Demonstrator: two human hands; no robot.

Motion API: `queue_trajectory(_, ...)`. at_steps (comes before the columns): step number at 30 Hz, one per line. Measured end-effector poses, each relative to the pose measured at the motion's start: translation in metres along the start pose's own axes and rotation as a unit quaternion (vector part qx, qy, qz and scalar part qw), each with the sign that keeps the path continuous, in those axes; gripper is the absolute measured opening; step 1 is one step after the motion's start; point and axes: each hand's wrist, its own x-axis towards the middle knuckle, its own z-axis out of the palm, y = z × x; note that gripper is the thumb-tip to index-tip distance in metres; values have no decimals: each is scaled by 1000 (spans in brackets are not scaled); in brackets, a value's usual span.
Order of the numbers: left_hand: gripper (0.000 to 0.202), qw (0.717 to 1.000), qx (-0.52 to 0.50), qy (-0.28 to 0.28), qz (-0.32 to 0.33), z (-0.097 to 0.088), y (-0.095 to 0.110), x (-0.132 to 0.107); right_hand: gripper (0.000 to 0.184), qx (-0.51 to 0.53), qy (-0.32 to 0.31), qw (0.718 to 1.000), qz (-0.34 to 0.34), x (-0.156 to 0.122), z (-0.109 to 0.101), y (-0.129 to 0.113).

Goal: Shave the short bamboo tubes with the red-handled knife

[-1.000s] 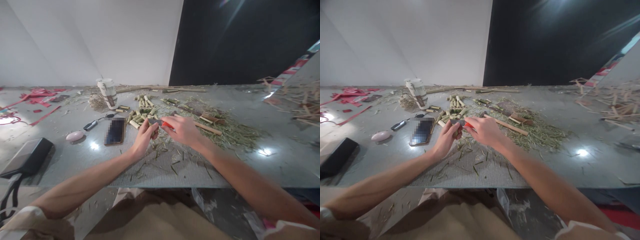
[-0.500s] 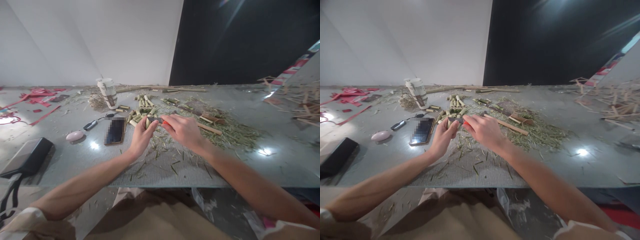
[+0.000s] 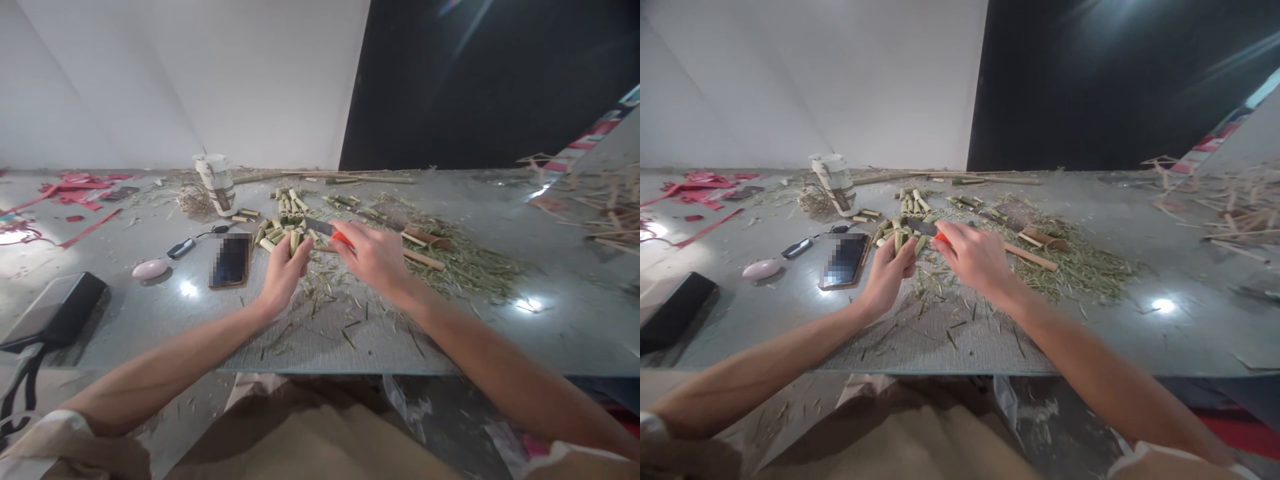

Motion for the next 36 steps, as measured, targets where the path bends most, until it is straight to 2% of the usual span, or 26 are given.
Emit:
queue_trajectory(5, 32, 989, -137, -40, -40, 1, 0, 2, 32, 31, -10, 999, 24, 1, 4, 5)
queue_trajectory(8, 33, 981, -171, -63, -73, 2, -1, 2, 31, 37, -24, 999, 25, 1, 5, 7)
queue_trajectory(13, 37, 982, -145, -66, -100, 2, -3, 1, 31, 43, -33, 999, 0, 1, 7, 8)
queue_trajectory(17, 37, 977, -166, -70, -112, 1, -4, 4, 32, 54, -41, 998, -14, 0, 8, 8)
queue_trajectory(23, 13, 976, -172, -97, -94, 2, -1, 2, 35, 48, -51, 997, -19, -1, 10, 9)
queue_trajectory(27, 23, 983, -135, -104, -61, 2, -1, -2, 35, 65, -67, 995, -41, 0, 9, 10)
queue_trajectory(31, 26, 987, -107, -103, -57, 2, -3, -2, 33, 83, -104, 987, -86, 1, 7, 12)
queue_trajectory(36, 32, 992, -70, -94, -46, 1, -3, 0, 35, 78, -123, 985, -93, 3, 3, 13)
